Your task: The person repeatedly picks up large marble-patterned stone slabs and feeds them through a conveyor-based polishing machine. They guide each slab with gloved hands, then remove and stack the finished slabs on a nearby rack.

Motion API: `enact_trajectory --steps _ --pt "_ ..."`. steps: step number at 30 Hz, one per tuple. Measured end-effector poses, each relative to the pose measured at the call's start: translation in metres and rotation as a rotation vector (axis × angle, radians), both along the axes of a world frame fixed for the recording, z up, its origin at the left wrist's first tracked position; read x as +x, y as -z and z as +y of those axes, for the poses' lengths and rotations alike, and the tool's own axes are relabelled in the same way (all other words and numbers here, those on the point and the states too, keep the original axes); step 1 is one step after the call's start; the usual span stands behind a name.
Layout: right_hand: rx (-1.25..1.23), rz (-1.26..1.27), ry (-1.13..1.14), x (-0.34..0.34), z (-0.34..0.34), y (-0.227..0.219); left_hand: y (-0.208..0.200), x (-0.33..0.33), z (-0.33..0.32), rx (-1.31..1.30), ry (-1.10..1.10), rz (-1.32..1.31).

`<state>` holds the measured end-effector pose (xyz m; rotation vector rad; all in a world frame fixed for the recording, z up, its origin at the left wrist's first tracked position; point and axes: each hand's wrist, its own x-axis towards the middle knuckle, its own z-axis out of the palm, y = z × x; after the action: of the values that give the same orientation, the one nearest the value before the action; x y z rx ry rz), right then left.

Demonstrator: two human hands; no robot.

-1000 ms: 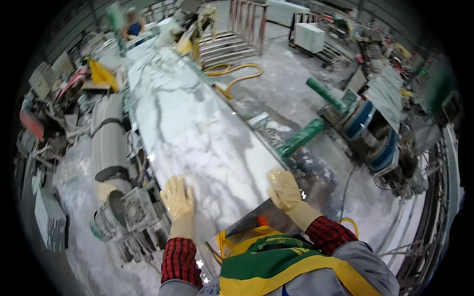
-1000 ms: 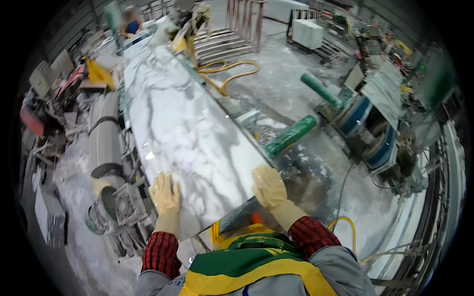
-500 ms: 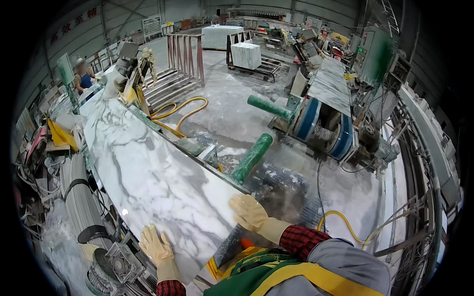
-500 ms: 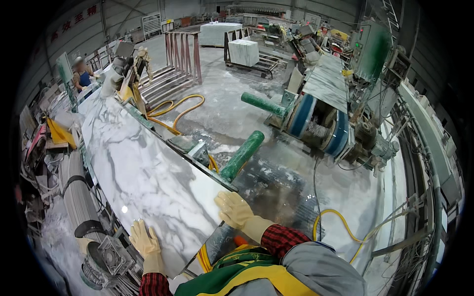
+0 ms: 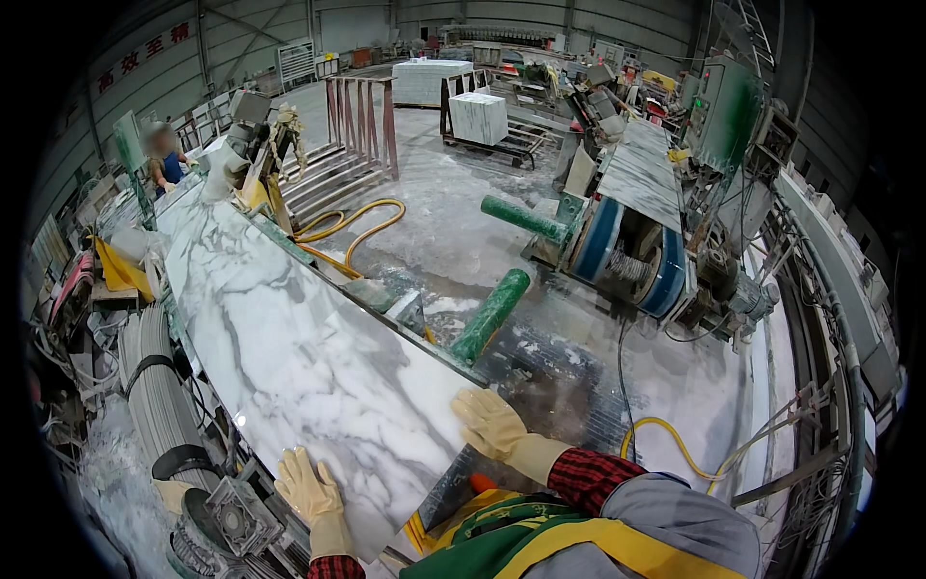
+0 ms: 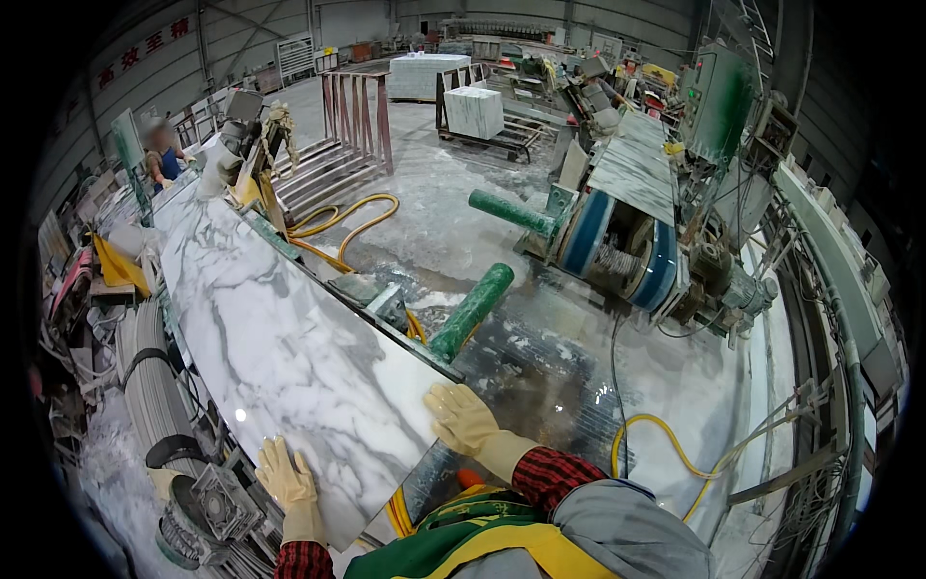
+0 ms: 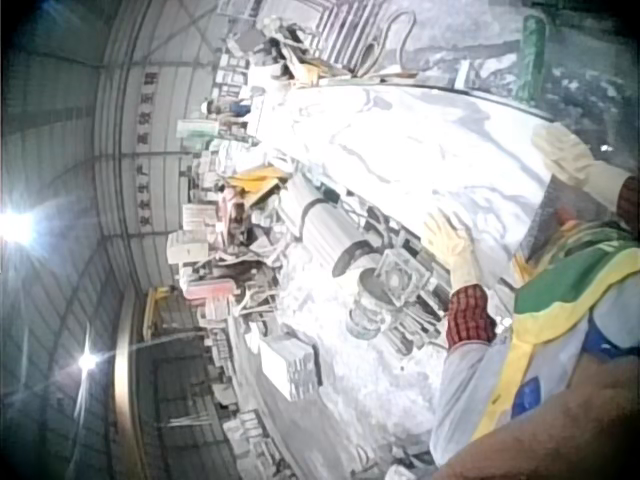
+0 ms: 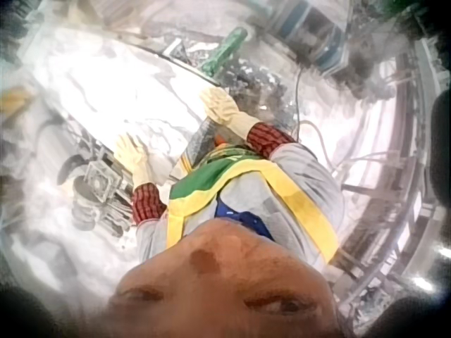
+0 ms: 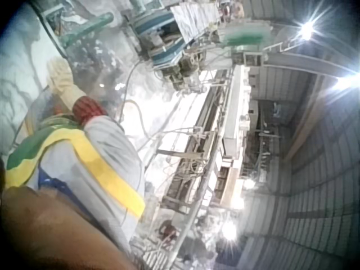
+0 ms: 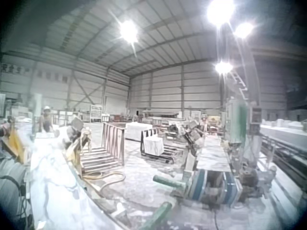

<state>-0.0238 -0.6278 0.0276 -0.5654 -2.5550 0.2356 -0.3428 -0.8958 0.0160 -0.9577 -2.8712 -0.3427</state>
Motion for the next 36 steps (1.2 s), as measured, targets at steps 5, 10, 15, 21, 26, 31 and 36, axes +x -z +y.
enact_trajectory --steps 5,10,15,21,26,31,36 --pt "0.039 0.044 -0.013 0.005 0.007 0.020 -0.005 0.004 -0.003 0.019 0.020 -0.018" --pt "-0.148 0.018 -0.106 0.028 0.010 0.005 -0.012 0.036 -0.021 -0.034 0.147 -0.023" --pt "-0.532 0.093 0.333 0.051 -0.045 -0.015 0.014 0.089 -0.080 -0.025 0.286 -0.074" --pt "-1.877 0.151 0.385 0.036 -0.067 0.073 0.000 0.110 -0.080 0.018 0.343 -0.072" --pt "-1.678 -0.197 0.329 -0.008 -0.083 0.045 -0.043 0.067 -0.066 0.062 0.541 0.044" --pt "-1.233 -0.478 0.351 -0.007 -0.086 0.040 -0.052 -0.026 -0.009 -0.041 0.430 0.154" --pt "-1.148 -0.465 0.213 -0.002 -0.080 0.069 -0.093 -0.144 0.061 0.018 0.380 0.184"
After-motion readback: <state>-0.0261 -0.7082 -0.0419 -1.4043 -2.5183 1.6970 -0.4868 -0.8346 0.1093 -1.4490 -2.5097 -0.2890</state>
